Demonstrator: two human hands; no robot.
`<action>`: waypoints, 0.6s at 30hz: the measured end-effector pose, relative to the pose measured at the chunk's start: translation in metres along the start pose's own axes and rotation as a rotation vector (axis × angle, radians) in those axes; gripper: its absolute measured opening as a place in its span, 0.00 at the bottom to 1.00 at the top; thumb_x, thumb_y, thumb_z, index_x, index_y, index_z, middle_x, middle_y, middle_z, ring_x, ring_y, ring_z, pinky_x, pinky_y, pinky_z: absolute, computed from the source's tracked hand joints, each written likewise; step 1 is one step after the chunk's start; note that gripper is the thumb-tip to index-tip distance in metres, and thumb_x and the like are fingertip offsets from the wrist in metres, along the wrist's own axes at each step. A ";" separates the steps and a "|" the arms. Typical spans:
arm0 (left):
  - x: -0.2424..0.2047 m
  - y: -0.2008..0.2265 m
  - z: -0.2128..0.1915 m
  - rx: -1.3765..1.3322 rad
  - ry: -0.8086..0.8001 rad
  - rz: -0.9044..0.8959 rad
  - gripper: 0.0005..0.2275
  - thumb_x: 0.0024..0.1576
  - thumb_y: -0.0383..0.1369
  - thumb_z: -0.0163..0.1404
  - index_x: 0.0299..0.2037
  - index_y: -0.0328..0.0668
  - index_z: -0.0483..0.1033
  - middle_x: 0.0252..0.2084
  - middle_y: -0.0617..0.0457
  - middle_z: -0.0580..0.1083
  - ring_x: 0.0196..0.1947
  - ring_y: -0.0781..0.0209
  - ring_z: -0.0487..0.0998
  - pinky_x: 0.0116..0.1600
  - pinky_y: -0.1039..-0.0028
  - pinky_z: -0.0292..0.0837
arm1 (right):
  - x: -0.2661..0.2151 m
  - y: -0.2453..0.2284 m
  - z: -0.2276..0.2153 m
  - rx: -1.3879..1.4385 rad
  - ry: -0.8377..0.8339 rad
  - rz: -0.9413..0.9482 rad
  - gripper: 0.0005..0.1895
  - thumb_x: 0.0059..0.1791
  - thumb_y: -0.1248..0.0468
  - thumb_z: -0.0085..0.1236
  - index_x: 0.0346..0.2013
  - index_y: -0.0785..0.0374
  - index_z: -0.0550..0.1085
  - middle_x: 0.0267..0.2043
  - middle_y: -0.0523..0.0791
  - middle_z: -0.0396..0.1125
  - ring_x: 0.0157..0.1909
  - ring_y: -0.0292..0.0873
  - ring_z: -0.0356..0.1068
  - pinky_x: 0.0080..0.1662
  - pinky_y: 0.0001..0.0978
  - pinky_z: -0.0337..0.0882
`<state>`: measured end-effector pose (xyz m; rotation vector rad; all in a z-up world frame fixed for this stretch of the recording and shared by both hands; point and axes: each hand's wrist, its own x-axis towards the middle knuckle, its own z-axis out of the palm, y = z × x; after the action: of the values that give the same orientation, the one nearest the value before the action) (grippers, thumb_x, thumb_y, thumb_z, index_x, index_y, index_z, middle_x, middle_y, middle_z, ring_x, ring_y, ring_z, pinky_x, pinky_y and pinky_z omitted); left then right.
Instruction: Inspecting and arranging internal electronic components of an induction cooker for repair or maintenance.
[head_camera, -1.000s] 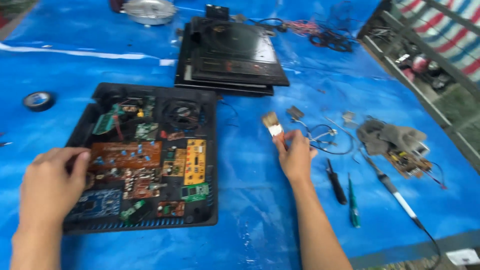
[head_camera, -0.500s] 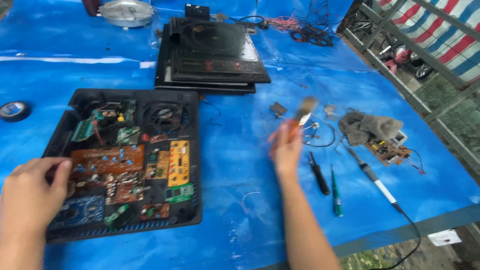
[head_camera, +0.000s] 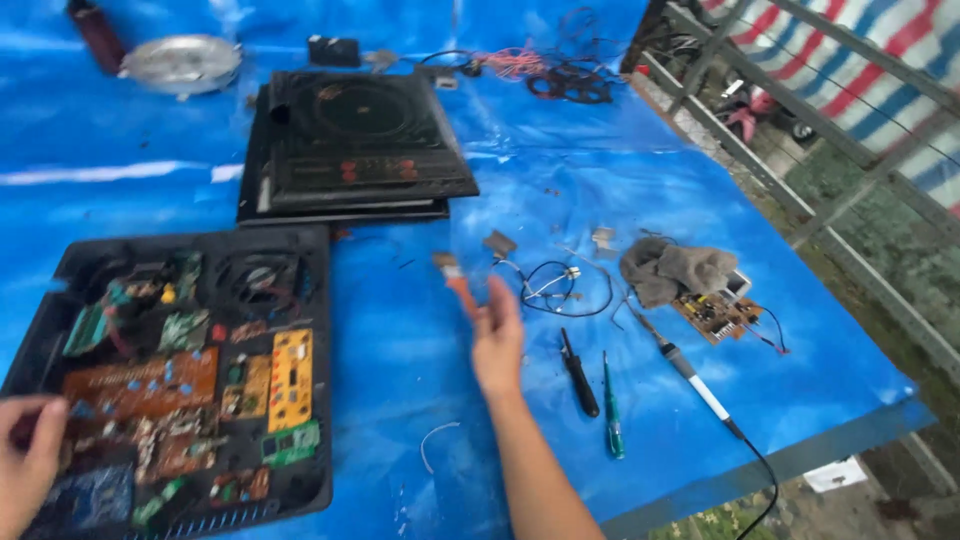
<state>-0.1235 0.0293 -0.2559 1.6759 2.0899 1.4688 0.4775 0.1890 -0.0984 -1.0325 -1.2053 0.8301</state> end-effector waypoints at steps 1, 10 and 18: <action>-0.001 0.027 -0.006 0.002 0.009 -0.010 0.09 0.82 0.27 0.49 0.57 0.22 0.76 0.47 0.36 0.75 0.45 0.49 0.74 0.56 0.64 0.68 | -0.002 -0.016 -0.004 -0.001 -0.014 0.000 0.26 0.55 0.73 0.40 0.69 0.63 0.62 0.73 0.53 0.59 0.76 0.50 0.56 0.71 0.43 0.61; 0.014 0.234 -0.062 0.497 -0.007 0.035 0.11 0.66 0.37 0.51 0.46 0.40 0.84 0.44 0.43 0.82 0.47 0.42 0.81 0.56 0.58 0.73 | -0.005 -0.018 -0.008 -0.748 -0.249 -0.371 0.19 0.50 0.57 0.61 0.55 0.56 0.74 0.54 0.46 0.73 0.53 0.51 0.70 0.58 0.41 0.64; 0.023 0.264 -0.078 0.286 0.164 0.108 0.08 0.65 0.31 0.50 0.49 0.35 0.78 0.49 0.42 0.72 0.49 0.40 0.72 0.56 0.54 0.66 | 0.022 0.025 -0.105 -1.326 0.047 -0.354 0.14 0.44 0.66 0.58 0.44 0.57 0.81 0.45 0.57 0.71 0.51 0.61 0.68 0.54 0.55 0.66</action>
<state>0.0086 -0.0170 -0.0173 1.8473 2.4320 1.4374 0.5857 0.1986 -0.1190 -1.7511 -1.8452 -0.4120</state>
